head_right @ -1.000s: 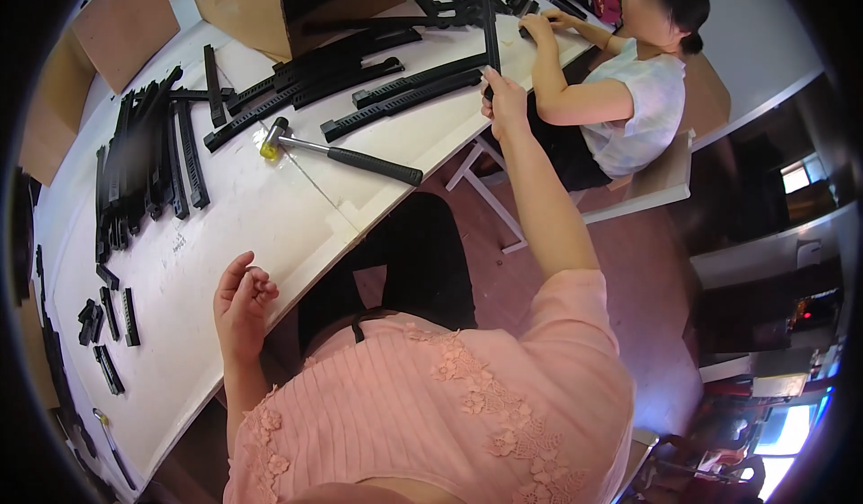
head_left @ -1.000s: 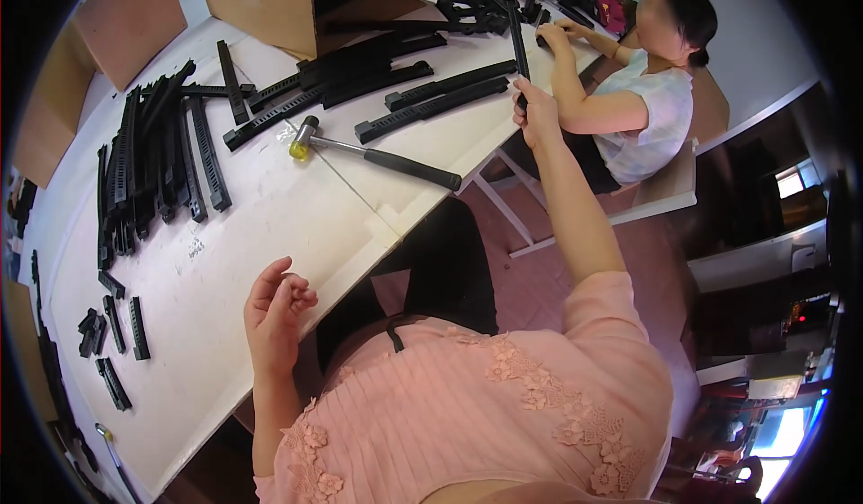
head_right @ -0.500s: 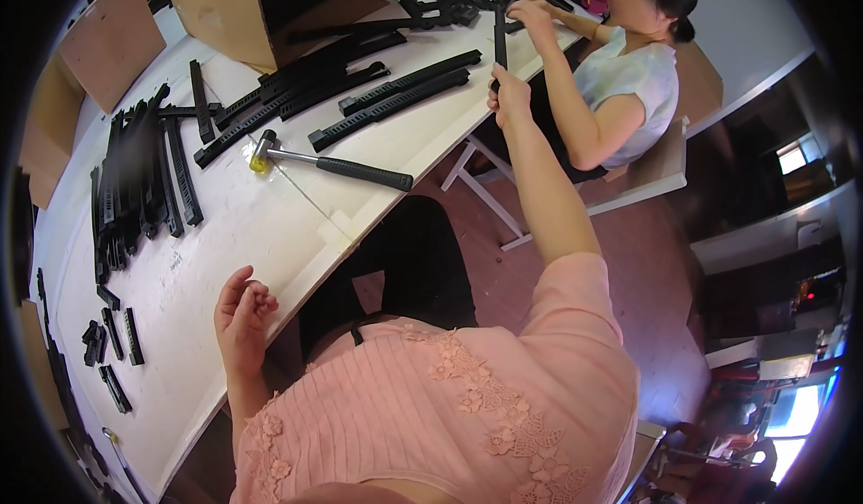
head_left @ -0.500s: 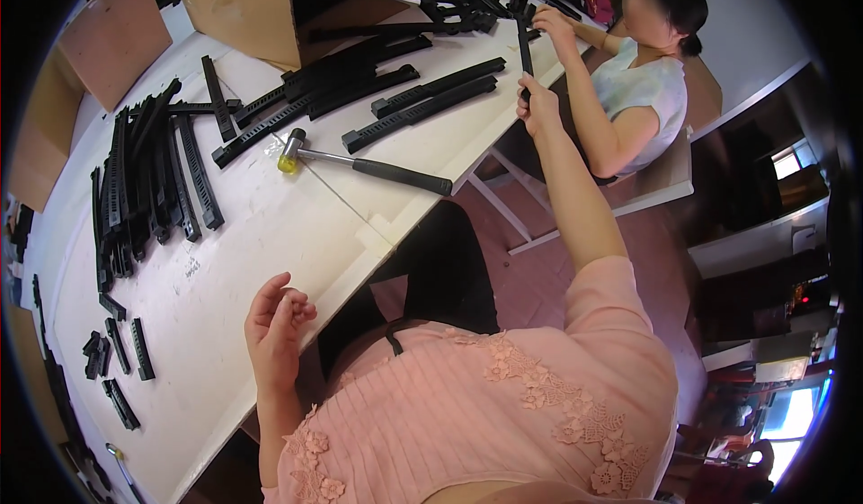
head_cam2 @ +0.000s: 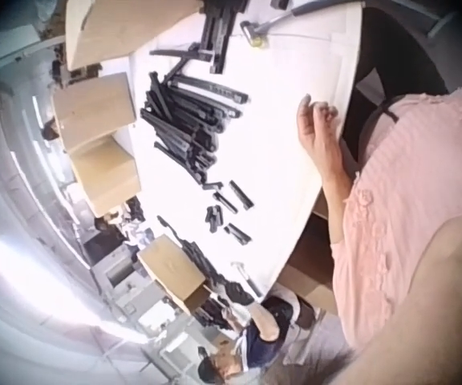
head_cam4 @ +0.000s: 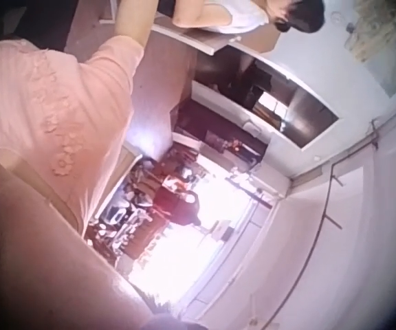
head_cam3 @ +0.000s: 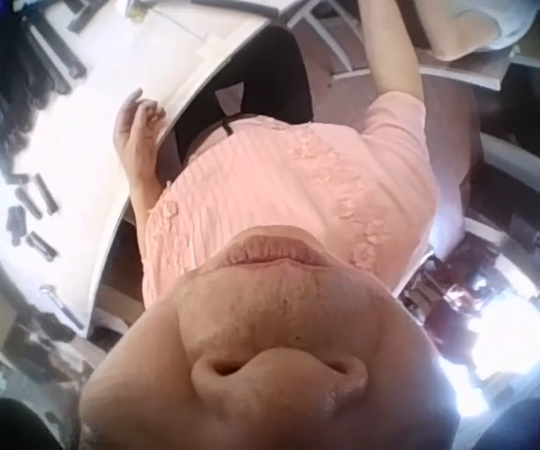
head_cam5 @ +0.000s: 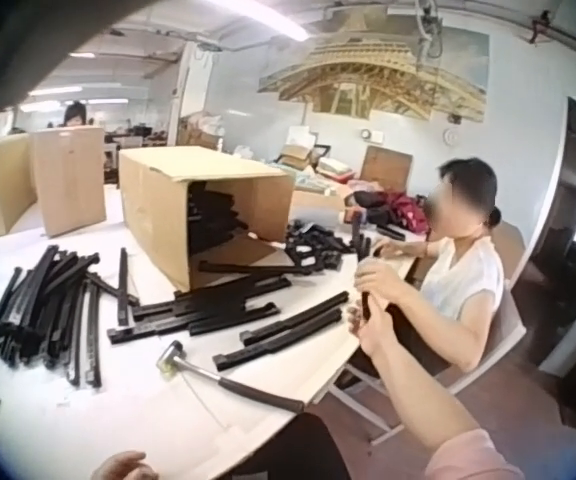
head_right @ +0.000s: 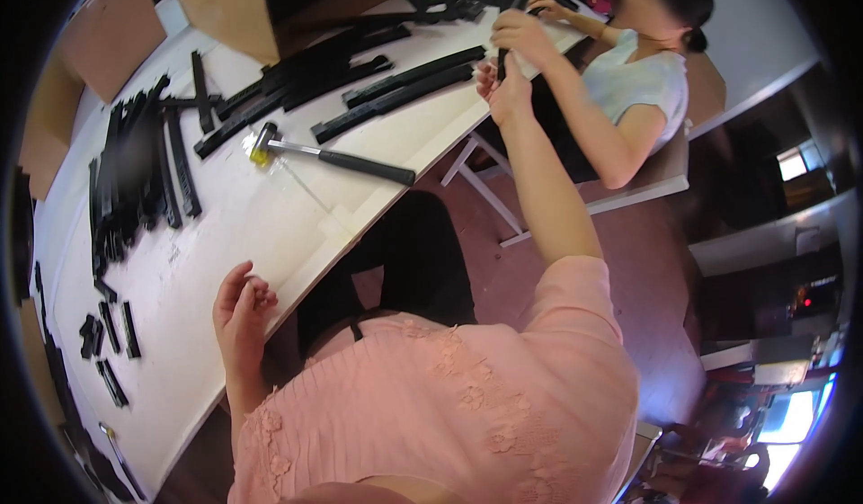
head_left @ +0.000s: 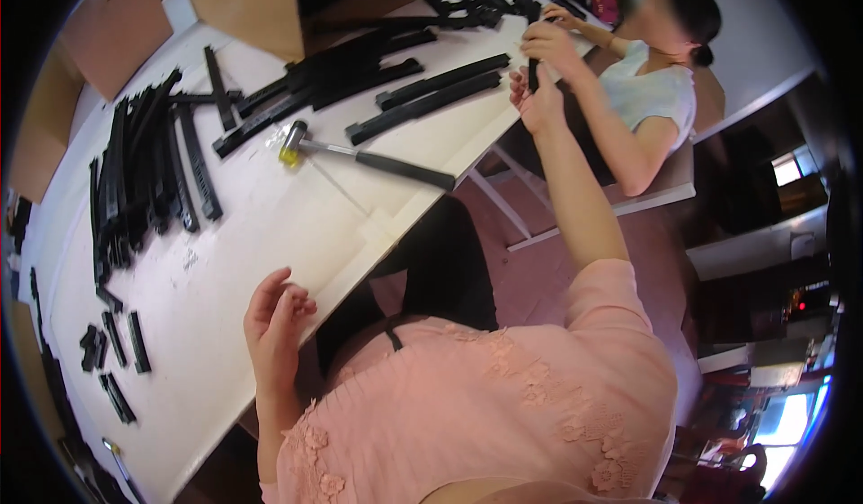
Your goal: The person assembles black plastic components by inserting plastic clips into plastic bars and tapping them into place with a rubber mallet.
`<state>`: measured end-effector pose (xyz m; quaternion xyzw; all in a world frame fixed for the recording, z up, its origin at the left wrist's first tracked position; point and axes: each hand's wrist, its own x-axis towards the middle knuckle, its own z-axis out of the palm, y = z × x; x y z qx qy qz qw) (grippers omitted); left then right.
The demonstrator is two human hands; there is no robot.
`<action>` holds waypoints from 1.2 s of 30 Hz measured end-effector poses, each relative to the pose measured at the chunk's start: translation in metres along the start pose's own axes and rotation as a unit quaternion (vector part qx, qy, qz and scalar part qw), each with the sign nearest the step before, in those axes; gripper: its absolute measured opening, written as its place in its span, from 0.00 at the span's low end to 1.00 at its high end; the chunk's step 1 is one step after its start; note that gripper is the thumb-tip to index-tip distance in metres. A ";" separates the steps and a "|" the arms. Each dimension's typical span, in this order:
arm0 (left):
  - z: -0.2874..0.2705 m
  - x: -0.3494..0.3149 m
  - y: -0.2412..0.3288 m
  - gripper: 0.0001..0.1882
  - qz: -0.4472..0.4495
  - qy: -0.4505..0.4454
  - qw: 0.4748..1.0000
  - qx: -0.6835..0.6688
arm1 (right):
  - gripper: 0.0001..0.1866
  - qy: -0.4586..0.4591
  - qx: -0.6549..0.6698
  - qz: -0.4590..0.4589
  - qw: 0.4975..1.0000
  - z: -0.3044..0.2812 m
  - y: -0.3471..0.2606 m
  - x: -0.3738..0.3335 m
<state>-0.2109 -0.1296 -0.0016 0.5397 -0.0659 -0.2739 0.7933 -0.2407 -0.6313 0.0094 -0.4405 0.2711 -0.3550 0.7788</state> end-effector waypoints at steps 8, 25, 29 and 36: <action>0.002 0.006 0.000 0.15 0.028 -0.041 0.999 0.017 | 0.19 -0.200 -0.369 -0.174 0.891 0.077 0.063 -0.133; 0.004 -0.006 0.000 0.14 0.037 -0.040 0.995 0.081 | 0.14 -0.167 -0.616 -0.436 0.634 0.106 0.094 -0.174; 0.005 -0.007 -0.001 0.14 0.044 -0.039 0.994 0.088 | 0.14 -0.161 -0.611 -0.441 0.637 0.106 0.095 -0.173; 0.007 -0.009 0.000 0.14 0.036 -0.043 0.994 0.095 | 0.15 -0.156 -0.615 -0.435 0.639 0.106 0.096 -0.174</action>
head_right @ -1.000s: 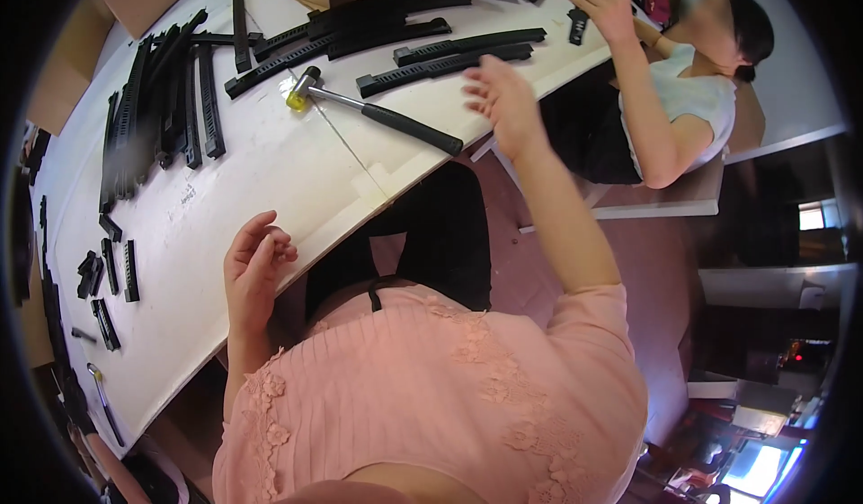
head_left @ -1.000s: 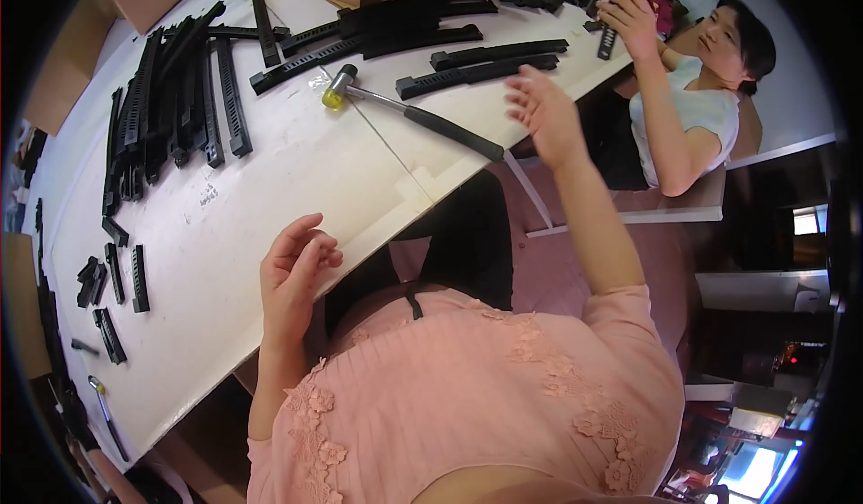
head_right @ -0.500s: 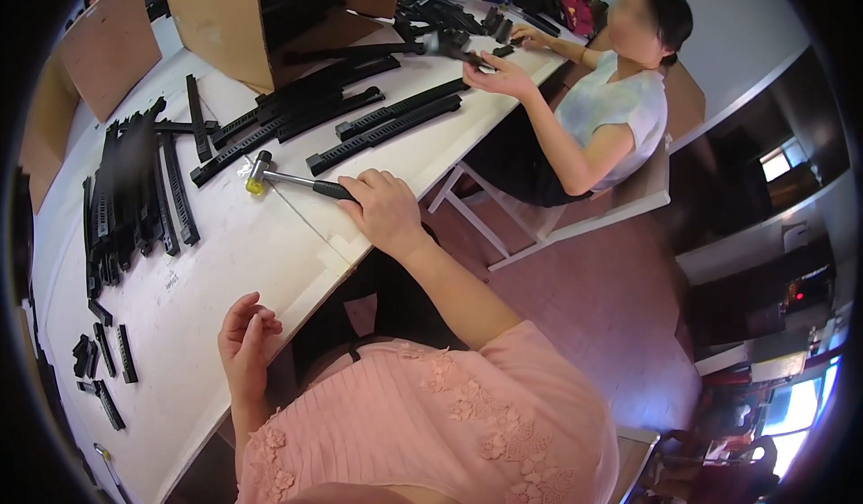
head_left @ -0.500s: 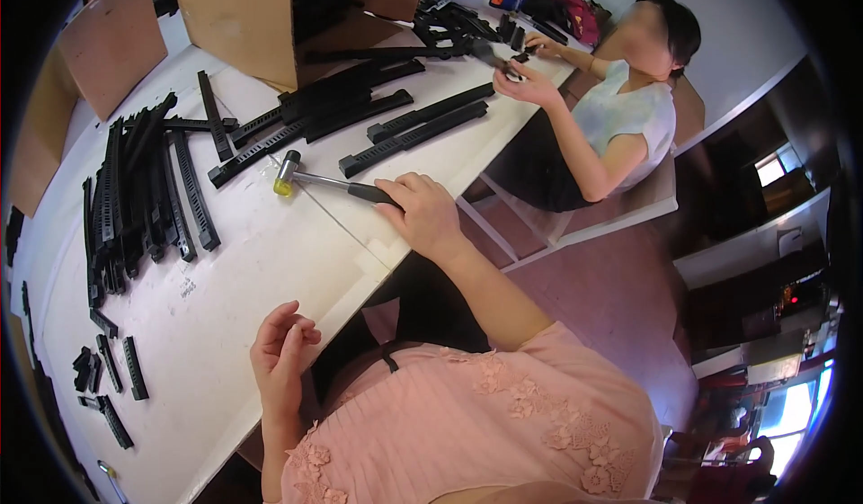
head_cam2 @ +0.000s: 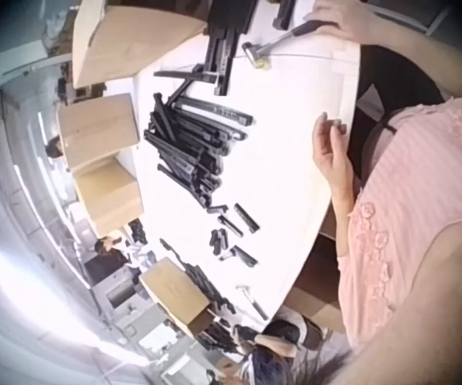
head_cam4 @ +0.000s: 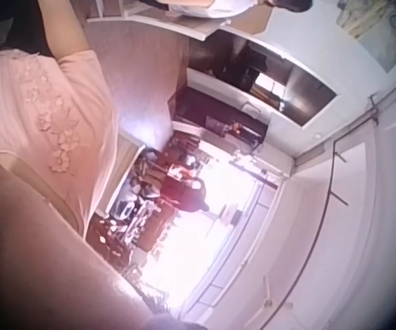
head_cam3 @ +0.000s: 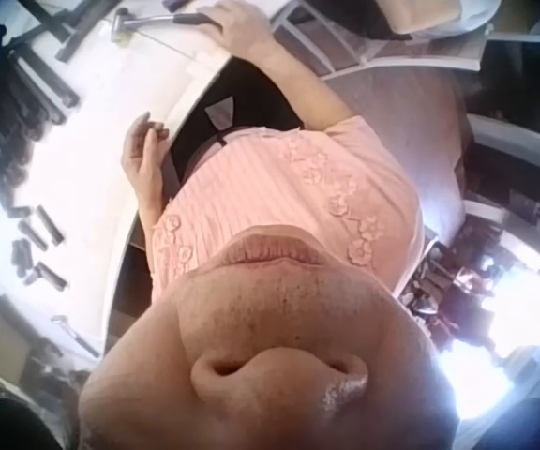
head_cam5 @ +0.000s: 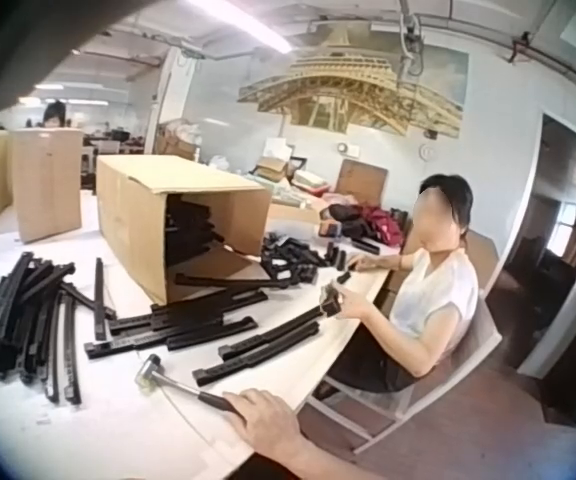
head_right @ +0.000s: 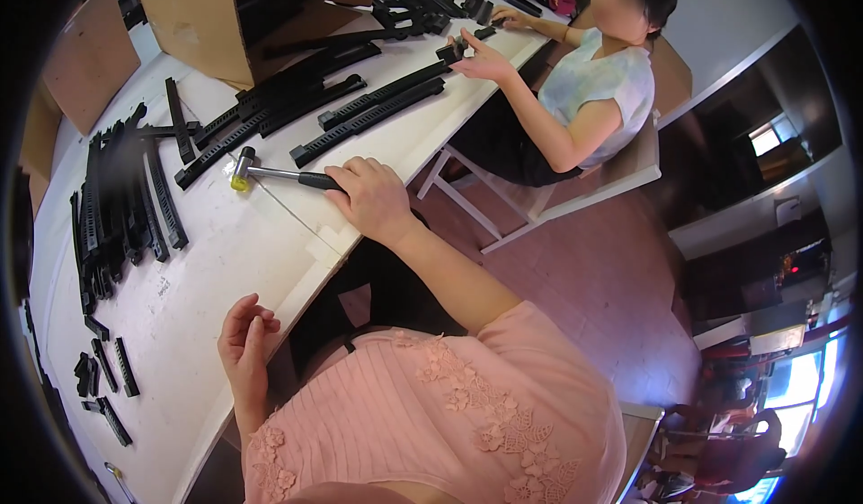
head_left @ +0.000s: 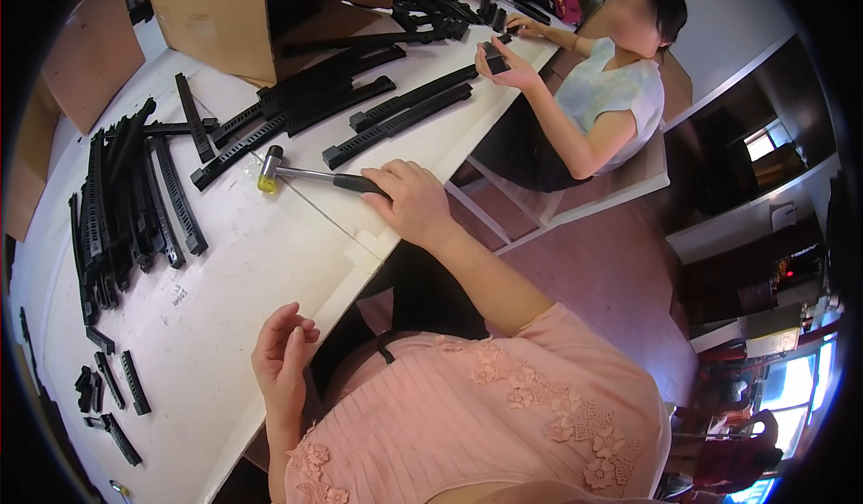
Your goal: The person assembles black plastic components by inserting plastic clips into plastic bars and tapping them into place with a rubber mallet.
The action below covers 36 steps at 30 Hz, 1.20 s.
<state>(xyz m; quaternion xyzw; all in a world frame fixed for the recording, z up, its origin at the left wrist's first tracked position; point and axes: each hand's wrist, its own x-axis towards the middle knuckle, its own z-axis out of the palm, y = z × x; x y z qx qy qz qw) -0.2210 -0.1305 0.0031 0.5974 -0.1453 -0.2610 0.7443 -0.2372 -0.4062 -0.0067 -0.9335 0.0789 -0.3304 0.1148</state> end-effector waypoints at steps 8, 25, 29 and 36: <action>-0.002 -0.001 -0.002 0.15 0.008 -0.025 0.999 0.029 | 0.14 0.005 -0.005 -0.003 1.000 -0.001 0.001 -0.001; 0.005 0.007 0.004 0.14 0.012 -0.001 0.998 0.063 | 0.14 0.005 -0.009 -0.006 1.000 0.001 0.003 -0.001; 0.032 0.031 0.030 0.15 0.106 -0.034 0.983 0.145 | 0.14 0.004 0.011 0.004 1.000 -0.001 0.006 -0.005; 0.173 0.129 0.077 0.29 0.461 -0.070 0.775 0.427 | 0.14 -0.029 -0.008 -0.006 1.000 0.014 0.015 -0.008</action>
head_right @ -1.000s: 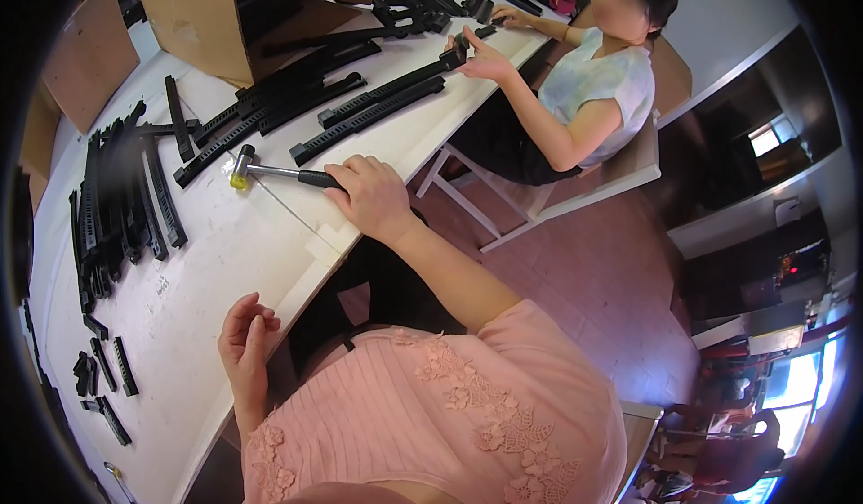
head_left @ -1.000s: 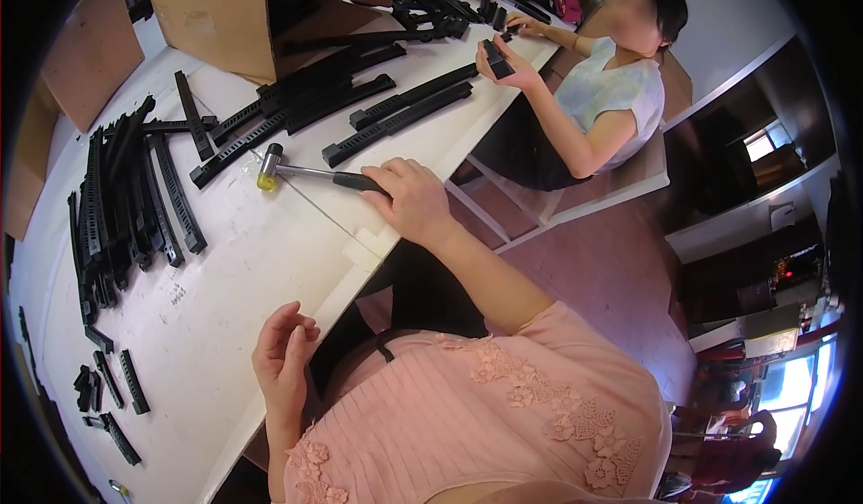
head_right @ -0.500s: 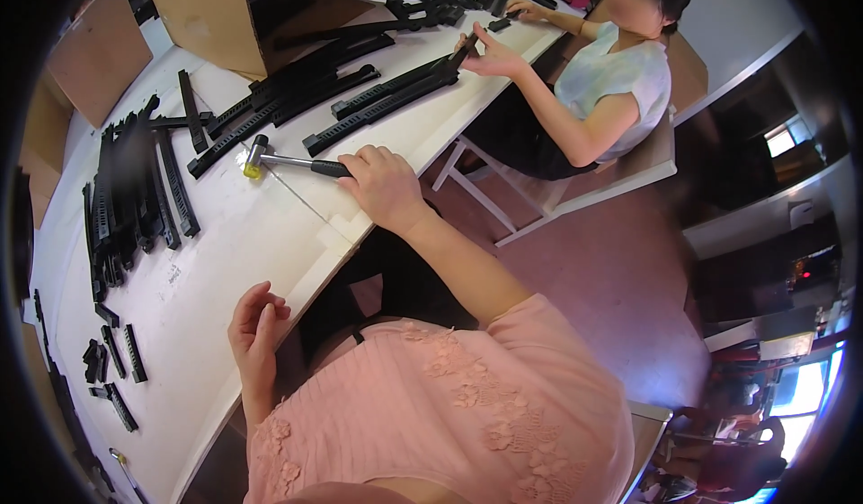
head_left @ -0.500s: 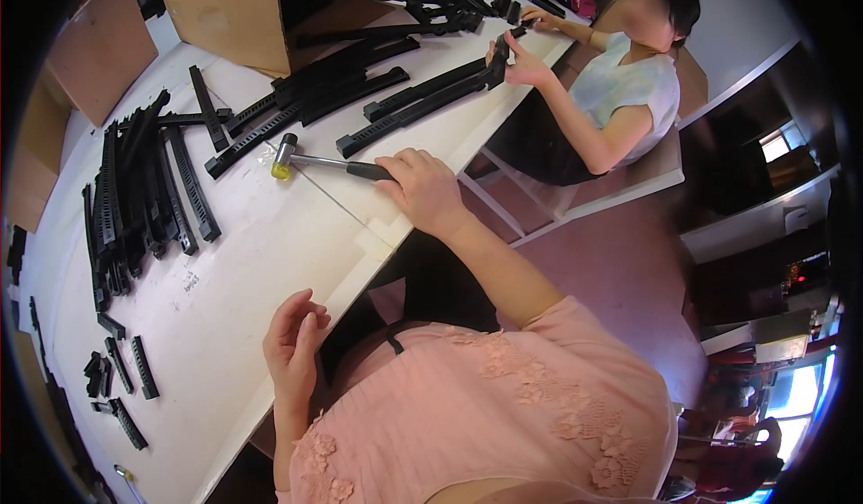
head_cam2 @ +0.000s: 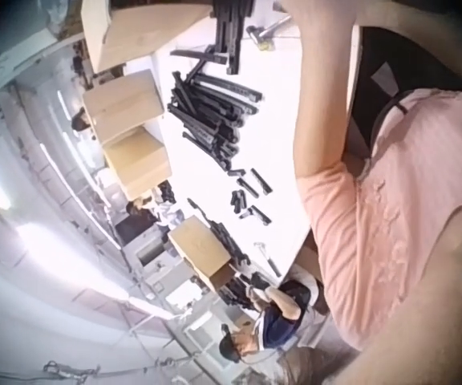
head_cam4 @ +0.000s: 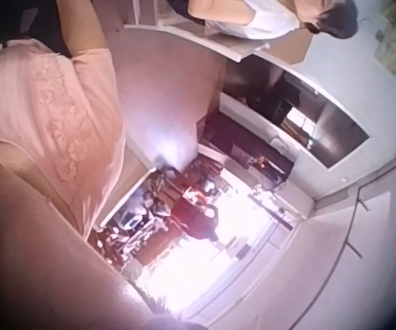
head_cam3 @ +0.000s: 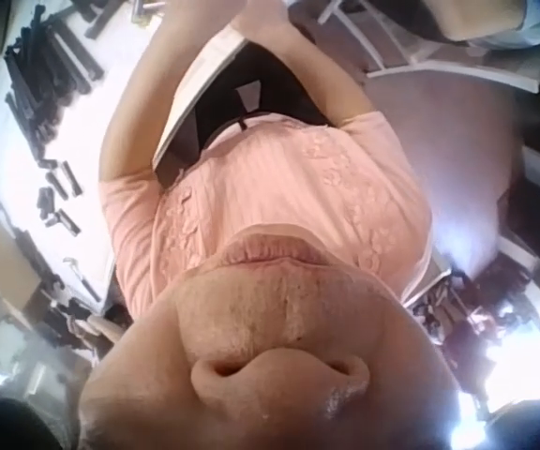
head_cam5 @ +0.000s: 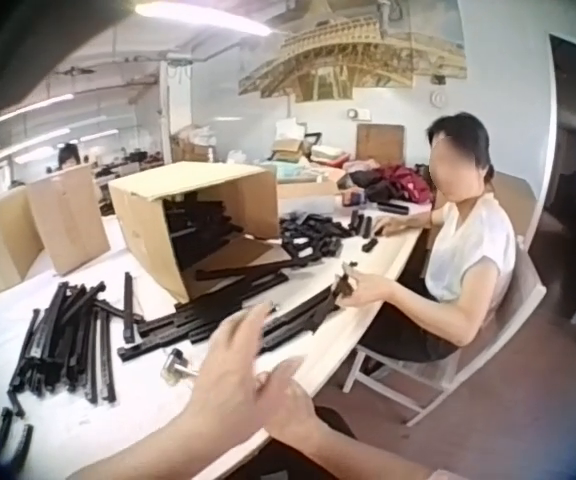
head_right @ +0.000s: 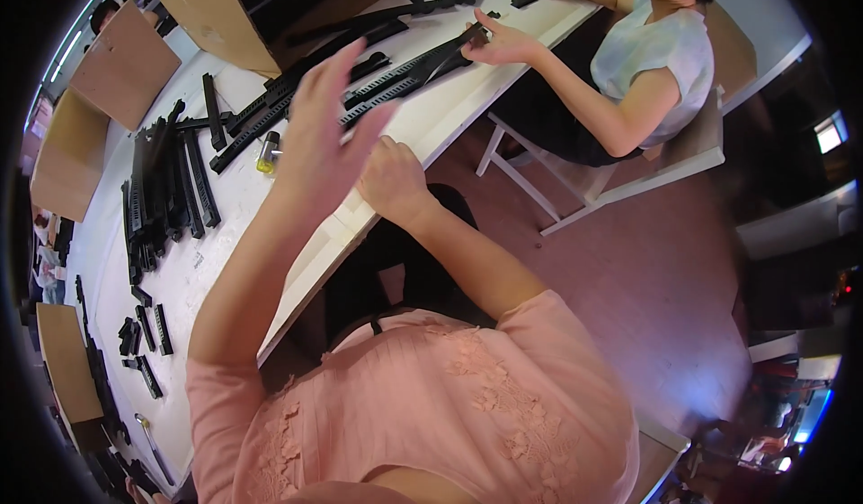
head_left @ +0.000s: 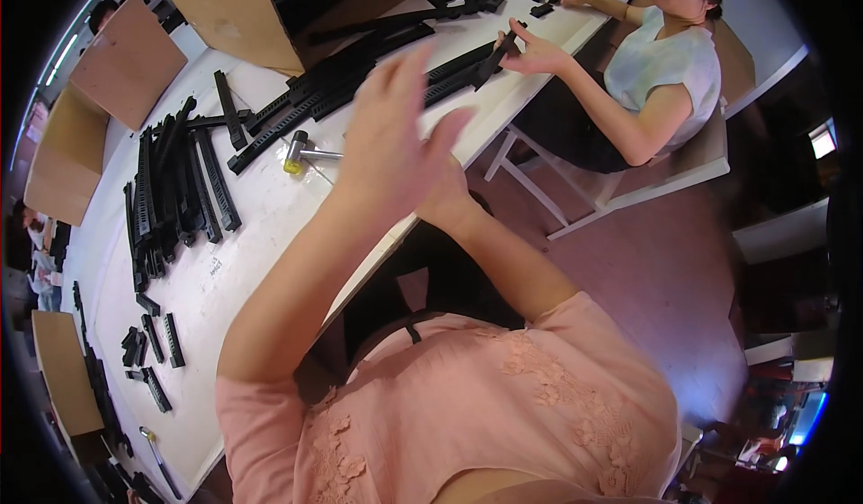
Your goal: The person assembles black plastic components by inserting plastic clips into plastic bars and tapping them into place with a rubber mallet.
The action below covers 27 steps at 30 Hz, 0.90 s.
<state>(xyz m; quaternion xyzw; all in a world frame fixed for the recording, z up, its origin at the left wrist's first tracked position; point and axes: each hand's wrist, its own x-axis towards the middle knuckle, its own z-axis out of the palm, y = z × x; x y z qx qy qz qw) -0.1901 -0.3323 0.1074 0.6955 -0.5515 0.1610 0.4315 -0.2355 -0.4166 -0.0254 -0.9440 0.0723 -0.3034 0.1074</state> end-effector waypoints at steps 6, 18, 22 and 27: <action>0.078 0.041 -0.011 0.29 -0.081 -0.169 0.971 0.148 | 0.09 0.074 0.006 -0.005 0.997 0.001 0.002 -0.002; -0.030 -0.087 -0.040 0.16 -0.202 -0.082 0.970 -0.110 | 0.13 0.019 0.033 0.006 0.999 -0.009 -0.001 0.002; -0.095 -0.157 -0.031 0.16 -0.314 -0.015 0.945 -0.088 | 0.13 0.024 0.030 -0.015 0.999 -0.011 -0.006 0.003; -0.147 -0.229 -0.033 0.15 -0.410 0.037 0.905 -0.107 | 0.14 -0.020 -0.002 0.007 1.000 -0.010 -0.008 0.004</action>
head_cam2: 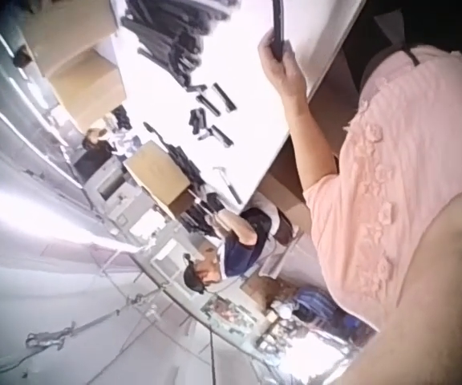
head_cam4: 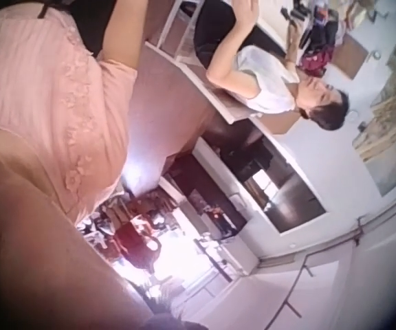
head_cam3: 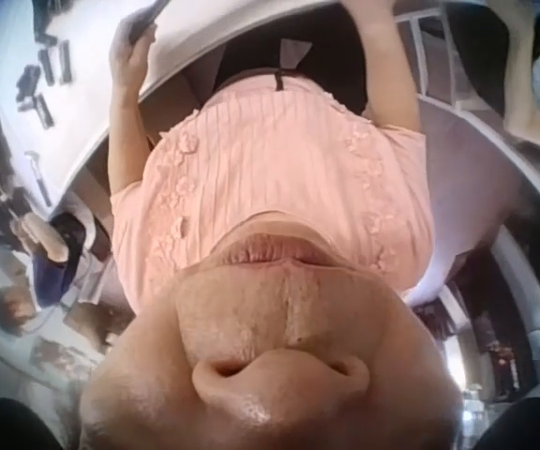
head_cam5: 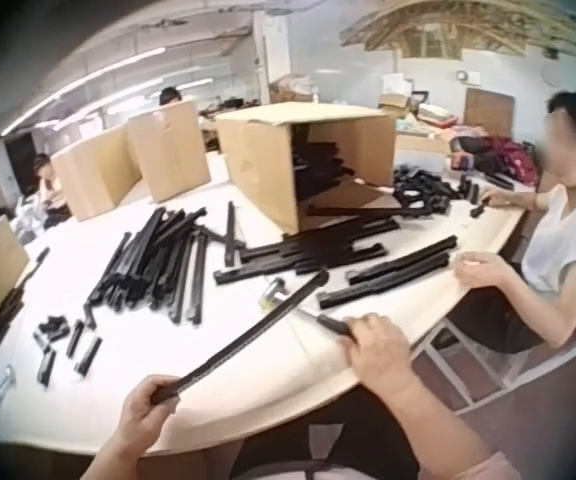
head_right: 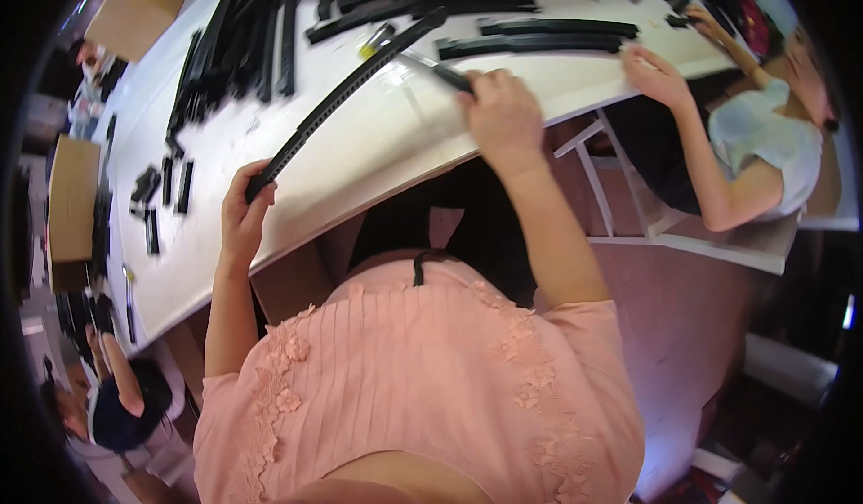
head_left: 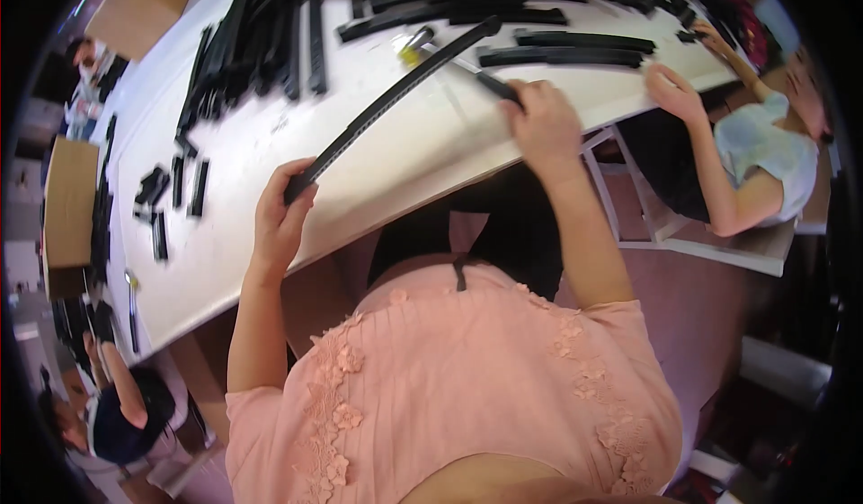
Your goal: The person assembles black plastic components by inserting plastic clips into plastic bars and tapping them into place with a rubber mallet.
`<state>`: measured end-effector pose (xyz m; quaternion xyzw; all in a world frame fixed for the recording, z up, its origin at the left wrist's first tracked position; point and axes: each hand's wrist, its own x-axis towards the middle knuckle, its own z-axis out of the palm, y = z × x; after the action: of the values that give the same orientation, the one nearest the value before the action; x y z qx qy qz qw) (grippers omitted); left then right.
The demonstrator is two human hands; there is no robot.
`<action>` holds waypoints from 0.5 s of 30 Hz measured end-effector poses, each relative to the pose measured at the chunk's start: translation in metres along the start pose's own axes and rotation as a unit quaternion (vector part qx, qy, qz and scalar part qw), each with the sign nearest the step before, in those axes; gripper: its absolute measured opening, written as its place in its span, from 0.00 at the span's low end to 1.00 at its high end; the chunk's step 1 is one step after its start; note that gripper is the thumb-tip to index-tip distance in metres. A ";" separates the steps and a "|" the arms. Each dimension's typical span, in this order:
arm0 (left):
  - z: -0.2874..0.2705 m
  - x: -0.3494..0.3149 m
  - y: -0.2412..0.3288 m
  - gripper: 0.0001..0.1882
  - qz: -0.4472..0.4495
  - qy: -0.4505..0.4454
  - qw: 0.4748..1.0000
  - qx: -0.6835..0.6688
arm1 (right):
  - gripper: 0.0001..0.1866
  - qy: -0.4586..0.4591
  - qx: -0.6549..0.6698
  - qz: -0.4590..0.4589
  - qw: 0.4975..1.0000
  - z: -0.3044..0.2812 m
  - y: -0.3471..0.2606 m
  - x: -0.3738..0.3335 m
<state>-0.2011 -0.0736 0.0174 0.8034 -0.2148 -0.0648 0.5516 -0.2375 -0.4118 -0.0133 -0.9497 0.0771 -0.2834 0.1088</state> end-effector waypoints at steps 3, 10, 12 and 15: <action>-0.015 -0.014 -0.015 0.14 -0.039 0.004 0.999 -0.003 | 0.14 0.000 -0.029 -0.004 1.000 0.000 0.003 0.002; -0.023 -0.030 -0.017 0.13 -0.044 -0.030 0.998 -0.023 | 0.29 0.005 0.136 -0.041 0.990 -0.017 -0.014 0.015; -0.030 -0.032 -0.021 0.14 -0.047 -0.045 0.998 -0.019 | 0.35 -0.030 0.257 -0.072 0.963 -0.024 -0.033 0.025; -0.035 -0.025 -0.025 0.16 -0.016 -0.046 0.999 -0.010 | 0.20 -0.078 0.266 -0.102 0.955 -0.030 -0.028 0.036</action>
<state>-0.2053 -0.0255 0.0048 0.7973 -0.2261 -0.1126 0.5483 -0.2218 -0.3972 0.0367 -0.9082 -0.1070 -0.2287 0.3339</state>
